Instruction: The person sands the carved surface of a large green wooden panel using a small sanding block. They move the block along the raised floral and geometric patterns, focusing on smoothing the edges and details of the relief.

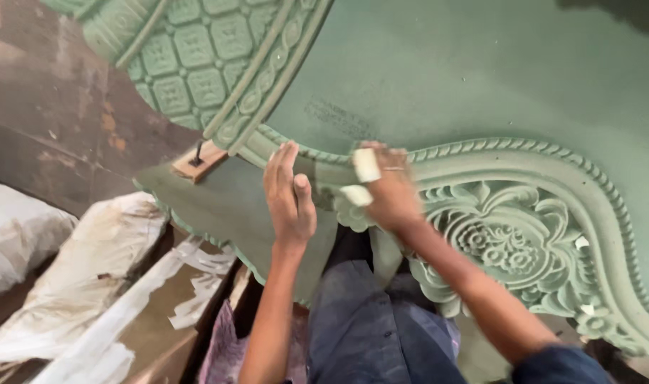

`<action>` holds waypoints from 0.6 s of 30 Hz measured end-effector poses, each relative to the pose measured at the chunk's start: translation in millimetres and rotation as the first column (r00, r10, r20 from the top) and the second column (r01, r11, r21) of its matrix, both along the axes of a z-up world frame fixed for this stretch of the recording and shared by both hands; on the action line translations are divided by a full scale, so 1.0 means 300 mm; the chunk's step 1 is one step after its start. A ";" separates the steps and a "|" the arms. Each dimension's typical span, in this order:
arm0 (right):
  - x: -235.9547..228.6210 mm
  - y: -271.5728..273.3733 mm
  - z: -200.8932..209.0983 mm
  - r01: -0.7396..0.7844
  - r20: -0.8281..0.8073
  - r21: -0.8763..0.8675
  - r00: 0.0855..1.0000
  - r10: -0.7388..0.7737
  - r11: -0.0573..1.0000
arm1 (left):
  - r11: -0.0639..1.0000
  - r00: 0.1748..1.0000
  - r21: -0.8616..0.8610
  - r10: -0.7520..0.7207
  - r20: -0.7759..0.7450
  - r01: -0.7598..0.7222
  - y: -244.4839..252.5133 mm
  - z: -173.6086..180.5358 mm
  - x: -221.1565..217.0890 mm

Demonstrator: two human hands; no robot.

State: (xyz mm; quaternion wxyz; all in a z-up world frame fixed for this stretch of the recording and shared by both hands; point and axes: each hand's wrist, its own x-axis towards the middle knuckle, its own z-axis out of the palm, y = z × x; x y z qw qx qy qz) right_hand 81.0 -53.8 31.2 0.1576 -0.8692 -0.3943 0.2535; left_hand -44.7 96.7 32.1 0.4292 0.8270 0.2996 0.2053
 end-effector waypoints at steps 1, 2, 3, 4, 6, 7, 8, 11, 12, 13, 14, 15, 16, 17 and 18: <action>0.027 -0.080 0.023 -0.005 0.118 -0.060 0.993 0.012 0.998 | 1.000 1.000 -0.010 0.002 0.002 -0.002 -0.011 -0.003 -0.003; 0.035 -0.112 0.030 0.000 0.235 -0.109 0.972 0.026 0.994 | 1.000 1.000 -0.010 0.001 0.005 -0.001 -0.003 -0.005 -0.008; 0.025 -0.118 0.024 0.076 0.176 -0.145 0.983 -0.050 0.986 | 1.000 1.000 -0.009 0.000 0.008 0.000 0.004 -0.004 -0.015; 0.003 -0.098 0.009 0.154 0.123 -0.186 0.984 -0.133 0.970 | 1.000 1.000 0.000 -0.002 0.008 0.002 0.010 -0.003 -0.018; -0.079 -0.006 -0.040 0.184 0.088 -0.052 0.980 -0.179 0.982 | 1.000 1.000 0.009 -0.022 0.013 0.022 0.004 0.000 -0.016; -0.112 0.042 -0.065 0.127 0.112 0.127 0.984 -0.142 0.984 | 1.000 1.000 -0.003 -0.026 0.000 0.026 -0.004 -0.001 -0.007; -0.131 0.090 -0.092 0.038 0.152 0.231 0.986 -0.075 0.972 | 0.999 0.999 -0.020 -0.044 -0.001 0.044 -0.013 -0.009 0.023; -0.064 0.072 -0.127 0.004 0.048 0.253 0.999 -0.017 0.968 | 0.989 0.989 0.025 -0.145 -0.018 0.145 -0.048 -0.045 0.107; -0.029 -0.022 -0.107 0.017 -0.047 0.207 0.999 -0.007 0.978 | 0.985 0.985 0.045 -0.166 -0.040 0.168 -0.091 -0.051 0.108; 0.017 -0.138 -0.076 0.064 0.022 0.156 0.997 -0.068 0.986 | 0.973 0.973 0.068 -0.212 -0.093 0.219 -0.139 -0.056 0.108; 0.101 -0.242 -0.046 0.099 0.109 0.129 0.988 -0.113 0.987 | 0.960 0.961 0.112 -0.243 -0.134 0.258 -0.167 -0.067 0.137; 0.186 -0.348 -0.017 0.214 0.114 0.040 0.969 -0.217 0.976 | 0.942 0.947 0.155 -0.270 -0.176 0.298 -0.203 -0.078 0.167; 0.248 -0.441 0.009 0.335 0.121 -0.046 0.937 -0.327 0.941 | 0.933 0.935 0.151 -0.297 -0.192 0.327 -0.235 -0.088 0.192; 0.297 -0.511 0.017 0.359 0.307 -0.048 0.893 -0.328 0.932 | 0.923 0.923 0.146 -0.323 -0.209 0.356 -0.274 -0.100 0.216; 0.298 -0.552 0.014 0.382 0.472 -0.053 0.824 -0.314 0.923 | 0.913 0.907 0.134 -0.349 -0.237 0.386 -0.319 -0.106 0.212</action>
